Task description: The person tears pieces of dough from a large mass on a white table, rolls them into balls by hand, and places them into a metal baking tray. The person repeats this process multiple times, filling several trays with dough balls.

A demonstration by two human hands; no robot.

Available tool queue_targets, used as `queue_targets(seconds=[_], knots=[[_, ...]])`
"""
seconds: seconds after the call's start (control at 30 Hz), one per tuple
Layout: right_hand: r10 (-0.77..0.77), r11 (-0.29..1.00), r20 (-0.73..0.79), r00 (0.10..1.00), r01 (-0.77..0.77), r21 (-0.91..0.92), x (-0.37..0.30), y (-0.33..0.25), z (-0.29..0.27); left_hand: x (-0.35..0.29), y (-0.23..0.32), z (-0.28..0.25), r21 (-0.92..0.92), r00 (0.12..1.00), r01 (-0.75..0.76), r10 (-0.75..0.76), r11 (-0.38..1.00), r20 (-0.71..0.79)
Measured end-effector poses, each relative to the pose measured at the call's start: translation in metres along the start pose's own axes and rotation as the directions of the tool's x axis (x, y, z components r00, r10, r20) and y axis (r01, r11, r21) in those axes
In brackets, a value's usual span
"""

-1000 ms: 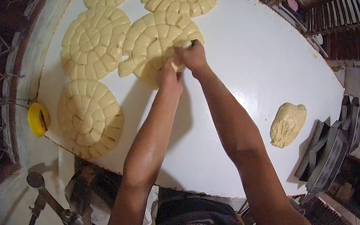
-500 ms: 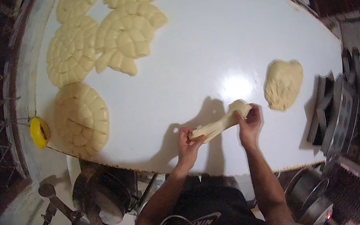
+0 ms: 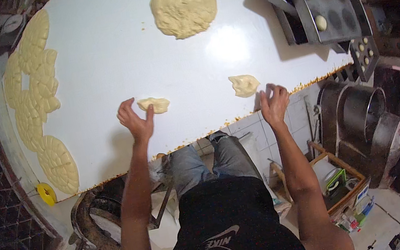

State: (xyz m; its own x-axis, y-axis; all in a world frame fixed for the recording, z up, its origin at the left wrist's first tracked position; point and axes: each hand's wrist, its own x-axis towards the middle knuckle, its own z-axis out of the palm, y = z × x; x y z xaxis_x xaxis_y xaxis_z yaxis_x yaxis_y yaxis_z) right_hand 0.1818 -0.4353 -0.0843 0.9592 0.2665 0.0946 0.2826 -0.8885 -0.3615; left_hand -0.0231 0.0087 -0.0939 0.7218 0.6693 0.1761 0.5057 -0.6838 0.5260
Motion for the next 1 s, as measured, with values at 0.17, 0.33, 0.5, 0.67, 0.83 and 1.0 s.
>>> queue_targets(seconds=[0.17, 0.33, 0.5, 0.67, 0.83, 1.0], knots=[[0.014, 0.973, -0.068, 0.998, 0.002, 0.231, 0.058, -0.129, 0.040, 0.019, 0.070, 0.047, -0.029, 0.999, 0.032, -0.033, 0.999, -0.036], [-0.472, 0.780, 0.019, 0.881, 0.408, 0.474, 0.004, -0.057, 0.044, -0.050, 0.026, 0.037, -0.241, 0.965, -0.206, 0.237, 0.948, 0.108], [-0.064, 0.987, -0.168, 0.984, 0.087, 0.137, 0.098, -0.133, 0.056, 0.043, 0.073, 0.081, 0.016, 0.976, 0.022, -0.018, 1.000, -0.217], [-0.438, 0.817, -0.005, 0.899, 0.400, 0.414, 0.051, -0.066, 0.044, 0.028, 0.006, 0.040, -0.155, 0.958, -0.245, 0.264, 0.957, 0.113], [-0.042, 0.982, -0.153, 0.987, 0.069, 0.176, 0.117, -0.144, 0.073, 0.081, 0.063, 0.086, -0.048, 0.996, -0.022, 0.018, 0.999, -0.082], [-0.337, 0.905, 0.010, 0.941, 0.321, 0.278, 0.097, -0.060, 0.054, 0.109, -0.009, 0.045, -0.150, 0.944, -0.284, 0.304, 0.947, 0.133]])
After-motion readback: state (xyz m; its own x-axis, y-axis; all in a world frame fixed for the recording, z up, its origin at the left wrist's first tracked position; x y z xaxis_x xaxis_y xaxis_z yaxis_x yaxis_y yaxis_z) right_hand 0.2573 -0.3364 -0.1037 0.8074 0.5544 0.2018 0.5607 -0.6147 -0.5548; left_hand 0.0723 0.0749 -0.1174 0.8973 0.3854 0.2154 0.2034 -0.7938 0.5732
